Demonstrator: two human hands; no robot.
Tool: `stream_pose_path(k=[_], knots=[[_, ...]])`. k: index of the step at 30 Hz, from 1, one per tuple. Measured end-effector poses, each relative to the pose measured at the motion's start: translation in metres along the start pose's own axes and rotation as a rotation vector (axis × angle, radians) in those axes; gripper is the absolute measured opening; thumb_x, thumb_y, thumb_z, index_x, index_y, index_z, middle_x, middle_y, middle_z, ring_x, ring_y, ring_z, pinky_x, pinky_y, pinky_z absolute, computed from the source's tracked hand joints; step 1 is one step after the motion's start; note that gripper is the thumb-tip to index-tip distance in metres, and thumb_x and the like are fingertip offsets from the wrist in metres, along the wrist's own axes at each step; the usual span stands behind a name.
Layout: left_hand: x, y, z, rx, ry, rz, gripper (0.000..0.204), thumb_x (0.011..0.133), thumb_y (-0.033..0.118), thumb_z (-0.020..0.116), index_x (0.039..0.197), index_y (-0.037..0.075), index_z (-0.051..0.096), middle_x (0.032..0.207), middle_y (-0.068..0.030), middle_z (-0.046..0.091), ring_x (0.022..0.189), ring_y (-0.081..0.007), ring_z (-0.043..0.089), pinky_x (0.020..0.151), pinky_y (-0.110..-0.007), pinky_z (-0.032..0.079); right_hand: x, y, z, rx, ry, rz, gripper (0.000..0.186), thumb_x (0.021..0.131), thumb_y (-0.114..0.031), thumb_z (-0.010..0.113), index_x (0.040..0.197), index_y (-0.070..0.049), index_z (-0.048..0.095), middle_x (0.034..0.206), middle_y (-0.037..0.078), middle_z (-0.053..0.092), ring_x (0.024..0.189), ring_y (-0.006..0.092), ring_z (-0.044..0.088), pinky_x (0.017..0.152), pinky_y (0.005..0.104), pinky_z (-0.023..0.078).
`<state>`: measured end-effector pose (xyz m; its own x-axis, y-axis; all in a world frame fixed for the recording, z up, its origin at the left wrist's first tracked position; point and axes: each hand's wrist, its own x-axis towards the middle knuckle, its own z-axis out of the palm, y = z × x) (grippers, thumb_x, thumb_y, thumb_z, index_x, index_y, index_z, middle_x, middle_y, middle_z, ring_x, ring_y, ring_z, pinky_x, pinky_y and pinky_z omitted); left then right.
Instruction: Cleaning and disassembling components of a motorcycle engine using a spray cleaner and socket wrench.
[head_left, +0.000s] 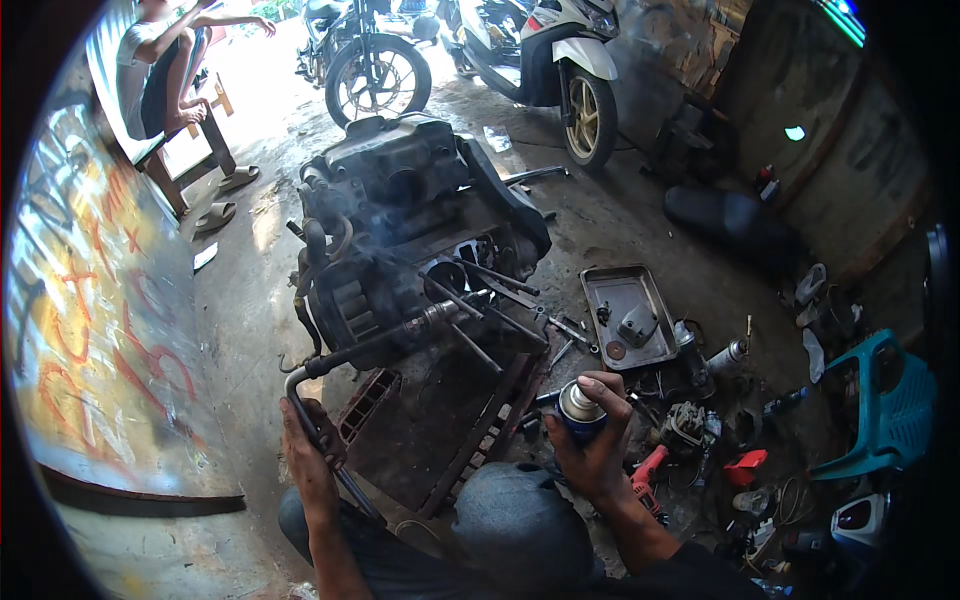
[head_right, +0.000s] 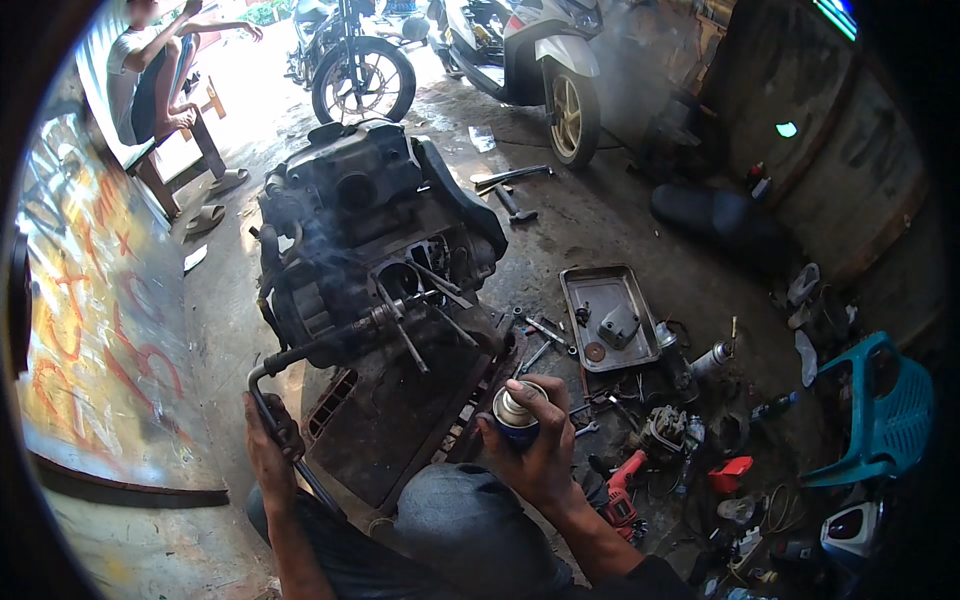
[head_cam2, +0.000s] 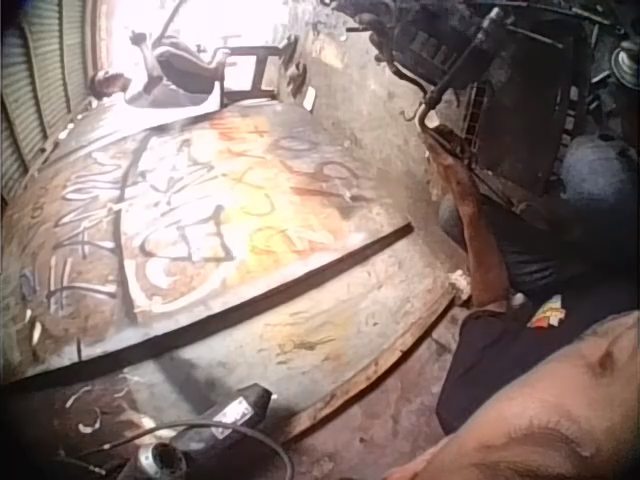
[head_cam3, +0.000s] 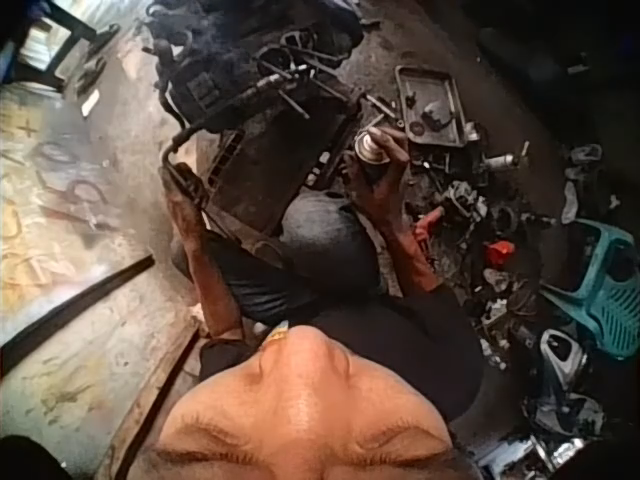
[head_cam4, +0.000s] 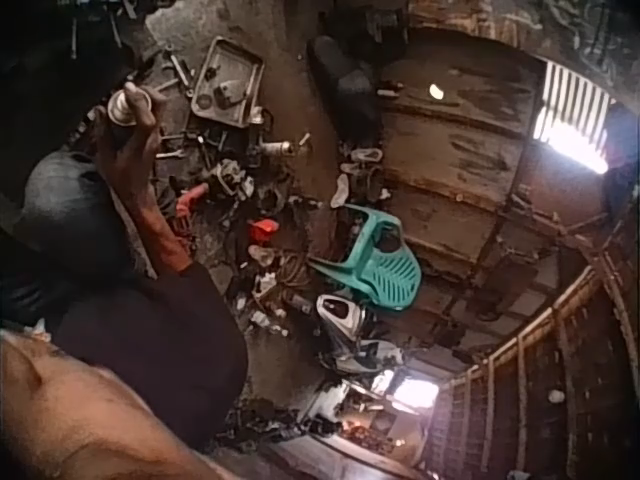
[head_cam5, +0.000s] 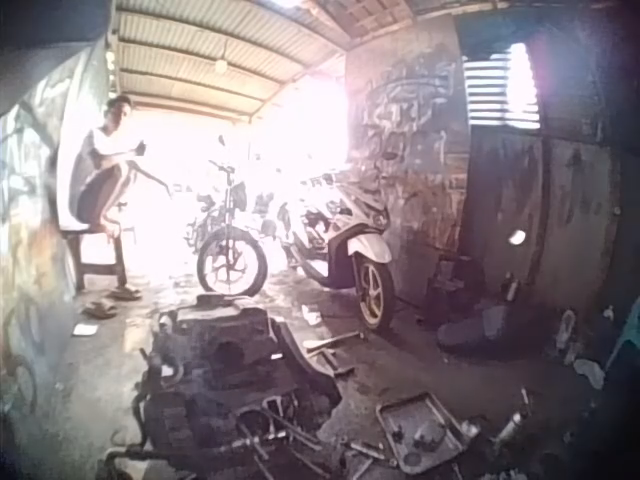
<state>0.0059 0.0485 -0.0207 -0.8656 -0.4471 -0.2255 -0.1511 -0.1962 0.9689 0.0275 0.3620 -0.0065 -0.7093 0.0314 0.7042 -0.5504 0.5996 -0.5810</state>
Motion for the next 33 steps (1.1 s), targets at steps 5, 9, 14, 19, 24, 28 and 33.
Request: stream_pose_path(k=[5, 9, 14, 19, 24, 28, 33], knots=[[-0.0004, 0.0010, -0.0019, 0.018, 0.016, 0.004, 0.051, 0.106, 0.057, 0.036, 0.099, 0.011, 0.055, 0.062, 0.0069, 0.037, 0.045, -0.0034, 0.030, 0.040, -0.021, 0.025, -0.0017, 0.0021, 0.0039, 0.015, -0.002, -0.001, 0.060, 0.085, -0.007, 0.079, 0.133, -0.008, 0.043, 0.111, 0.020, 0.055, 0.087, 0.0267, 0.064, 0.072, 0.0373, 0.054], [-0.0017, 0.0021, -0.0017, 0.004, 0.002, 0.000, 0.050, 0.107, 0.057, 0.036, 0.099, 0.011, 0.055, 0.063, 0.0068, 0.038, 0.045, -0.0034, 0.030, 0.041, -0.021, 0.025, -0.0044, 0.0031, 0.0068, 0.021, 0.007, 0.009, 0.059, 0.085, -0.007, 0.079, 0.133, -0.008, 0.044, 0.111, 0.020, 0.055, 0.087, 0.0265, 0.064, 0.071, 0.0372, 0.054], [-0.0011, 0.0011, -0.0014, -0.003, -0.009, 0.001, 0.050, 0.107, 0.057, 0.036, 0.099, 0.011, 0.055, 0.063, 0.0067, 0.038, 0.045, -0.0033, 0.030, 0.041, -0.021, 0.025, -0.0037, 0.0040, 0.0051, 0.000, 0.004, -0.005, 0.060, 0.085, -0.007, 0.079, 0.133, -0.008, 0.044, 0.111, 0.019, 0.055, 0.085, 0.0248, 0.064, 0.070, 0.0364, 0.054], [-0.0013, 0.0013, -0.0015, 0.012, -0.005, 0.014, 0.051, 0.106, 0.058, 0.036, 0.100, 0.011, 0.055, 0.063, 0.0066, 0.038, 0.046, -0.0033, 0.030, 0.041, -0.022, 0.025, -0.0061, 0.0037, 0.0060, 0.025, 0.007, 0.022, 0.060, 0.085, -0.007, 0.079, 0.133, -0.008, 0.043, 0.112, 0.019, 0.054, 0.086, 0.0246, 0.064, 0.070, 0.0360, 0.054], [-0.0015, 0.0003, -0.0011, 0.019, 0.008, 0.008, 0.052, 0.106, 0.058, 0.036, 0.100, 0.011, 0.055, 0.064, 0.0064, 0.037, 0.046, -0.0033, 0.030, 0.041, -0.021, 0.025, -0.0082, 0.0062, 0.0076, 0.053, 0.004, 0.040, 0.060, 0.085, -0.007, 0.079, 0.133, -0.008, 0.044, 0.112, 0.020, 0.055, 0.088, 0.0262, 0.064, 0.071, 0.0374, 0.054], [0.0001, -0.0010, -0.0034, 0.011, -0.007, 0.019, 0.052, 0.106, 0.059, 0.036, 0.100, 0.011, 0.055, 0.064, 0.0064, 0.037, 0.046, -0.0034, 0.030, 0.041, -0.021, 0.026, -0.0063, 0.0059, 0.0068, 0.021, -0.006, 0.028, 0.059, 0.084, -0.009, 0.080, 0.132, -0.009, 0.045, 0.111, 0.020, 0.056, 0.090, 0.0290, 0.064, 0.073, 0.0397, 0.054], [-0.0003, -0.0004, -0.0016, 0.015, -0.009, 0.015, 0.052, 0.106, 0.059, 0.036, 0.099, 0.011, 0.055, 0.064, 0.0065, 0.037, 0.046, -0.0035, 0.030, 0.041, -0.021, 0.025, -0.0045, 0.0039, 0.0059, 0.020, -0.012, 0.046, 0.060, 0.085, -0.009, 0.080, 0.133, -0.009, 0.045, 0.111, 0.021, 0.056, 0.090, 0.0299, 0.064, 0.074, 0.0402, 0.055]])
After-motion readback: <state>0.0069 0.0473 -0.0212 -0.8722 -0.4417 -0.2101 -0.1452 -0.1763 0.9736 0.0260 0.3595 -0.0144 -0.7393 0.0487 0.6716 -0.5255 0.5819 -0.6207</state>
